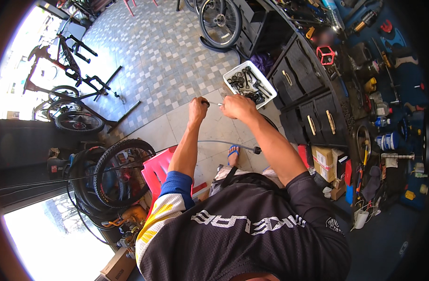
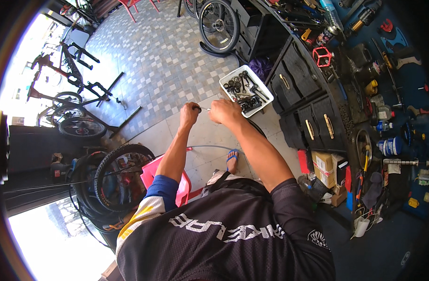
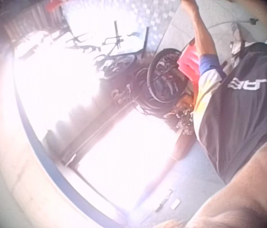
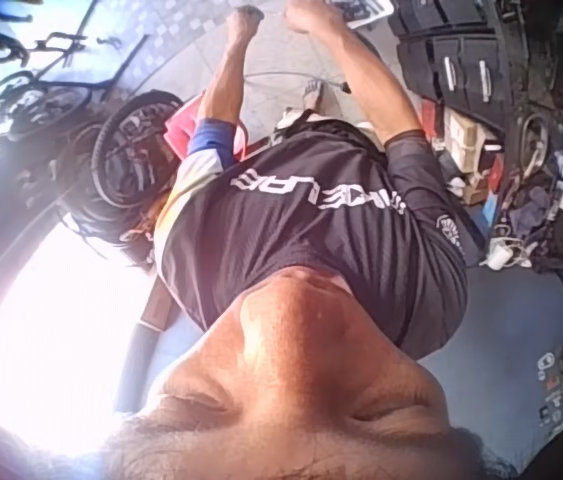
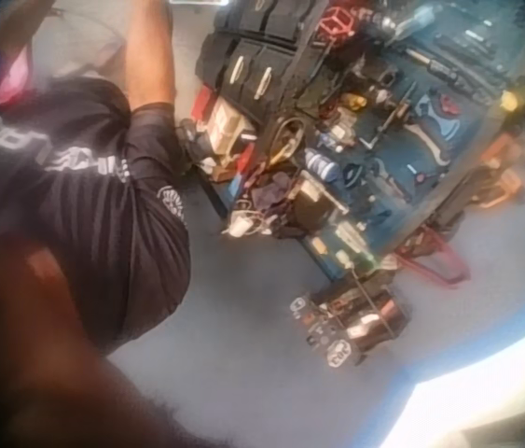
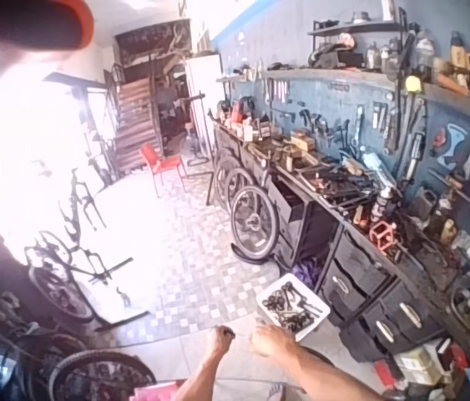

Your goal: The person scrubs small bicycle parts in a metal tray using a yellow brush and liquid. They then use a screwdriver to clean the interior of a small black cylindrical component and place it into a white plastic bin.

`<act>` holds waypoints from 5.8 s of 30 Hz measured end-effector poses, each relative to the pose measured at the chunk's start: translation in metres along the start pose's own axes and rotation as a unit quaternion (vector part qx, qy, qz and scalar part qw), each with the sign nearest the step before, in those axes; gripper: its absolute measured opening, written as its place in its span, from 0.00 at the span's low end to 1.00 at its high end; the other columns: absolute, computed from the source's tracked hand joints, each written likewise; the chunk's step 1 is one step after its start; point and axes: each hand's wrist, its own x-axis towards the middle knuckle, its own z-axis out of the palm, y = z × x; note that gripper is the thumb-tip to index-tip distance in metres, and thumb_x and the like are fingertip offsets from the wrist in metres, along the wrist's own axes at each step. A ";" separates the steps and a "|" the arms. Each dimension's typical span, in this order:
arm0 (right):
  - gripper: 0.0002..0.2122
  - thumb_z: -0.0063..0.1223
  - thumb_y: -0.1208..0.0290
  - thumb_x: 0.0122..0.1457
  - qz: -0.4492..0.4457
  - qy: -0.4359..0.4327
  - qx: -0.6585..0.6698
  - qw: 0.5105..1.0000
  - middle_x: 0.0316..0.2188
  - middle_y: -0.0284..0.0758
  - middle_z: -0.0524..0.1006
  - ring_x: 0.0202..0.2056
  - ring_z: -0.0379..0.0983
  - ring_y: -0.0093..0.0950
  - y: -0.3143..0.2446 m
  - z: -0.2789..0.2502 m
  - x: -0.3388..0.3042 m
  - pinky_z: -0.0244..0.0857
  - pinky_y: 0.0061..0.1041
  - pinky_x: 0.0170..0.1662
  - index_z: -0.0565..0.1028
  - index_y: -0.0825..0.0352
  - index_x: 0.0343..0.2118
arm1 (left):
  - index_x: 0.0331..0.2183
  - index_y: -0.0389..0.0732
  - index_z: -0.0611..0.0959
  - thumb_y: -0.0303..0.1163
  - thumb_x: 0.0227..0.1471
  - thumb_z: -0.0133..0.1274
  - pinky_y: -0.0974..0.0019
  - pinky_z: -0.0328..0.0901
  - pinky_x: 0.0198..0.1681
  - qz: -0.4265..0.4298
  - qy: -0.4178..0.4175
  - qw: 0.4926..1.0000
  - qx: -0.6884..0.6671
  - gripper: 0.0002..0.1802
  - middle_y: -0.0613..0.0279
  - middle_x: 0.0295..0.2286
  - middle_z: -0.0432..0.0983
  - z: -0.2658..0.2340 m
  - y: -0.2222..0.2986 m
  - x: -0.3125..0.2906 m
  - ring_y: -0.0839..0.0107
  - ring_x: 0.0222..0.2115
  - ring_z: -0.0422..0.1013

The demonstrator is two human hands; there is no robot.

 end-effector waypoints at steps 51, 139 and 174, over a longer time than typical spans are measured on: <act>0.19 0.48 0.51 0.65 -0.050 0.072 0.109 0.990 0.38 0.47 0.82 0.44 0.79 0.45 0.032 0.008 -0.069 0.71 0.44 0.49 0.81 0.60 0.45 | 0.48 0.36 0.74 0.22 0.64 0.45 0.59 0.81 0.38 -0.077 -0.064 0.913 -0.397 0.12 0.51 0.36 0.78 -0.033 0.050 -0.008 0.63 0.35 0.80; 0.19 0.51 0.52 0.64 0.298 0.107 0.325 0.891 0.38 0.51 0.80 0.43 0.76 0.52 0.323 0.237 -0.180 0.70 0.45 0.45 0.79 0.64 0.46 | 0.50 0.38 0.81 0.49 0.47 0.63 0.52 0.68 0.54 -0.086 -0.365 0.920 0.117 0.33 0.40 0.46 0.79 0.286 -0.022 0.002 0.48 0.50 0.74; 0.17 0.55 0.64 0.67 0.225 0.592 0.503 0.588 0.34 0.33 0.80 0.33 0.75 0.21 0.540 0.196 -0.406 0.69 0.24 0.37 0.76 0.67 0.55 | 0.41 0.40 0.87 0.34 0.52 0.62 0.57 0.73 0.40 0.353 -0.392 0.845 -0.088 0.14 0.47 0.34 0.83 0.499 0.619 -0.226 0.52 0.37 0.81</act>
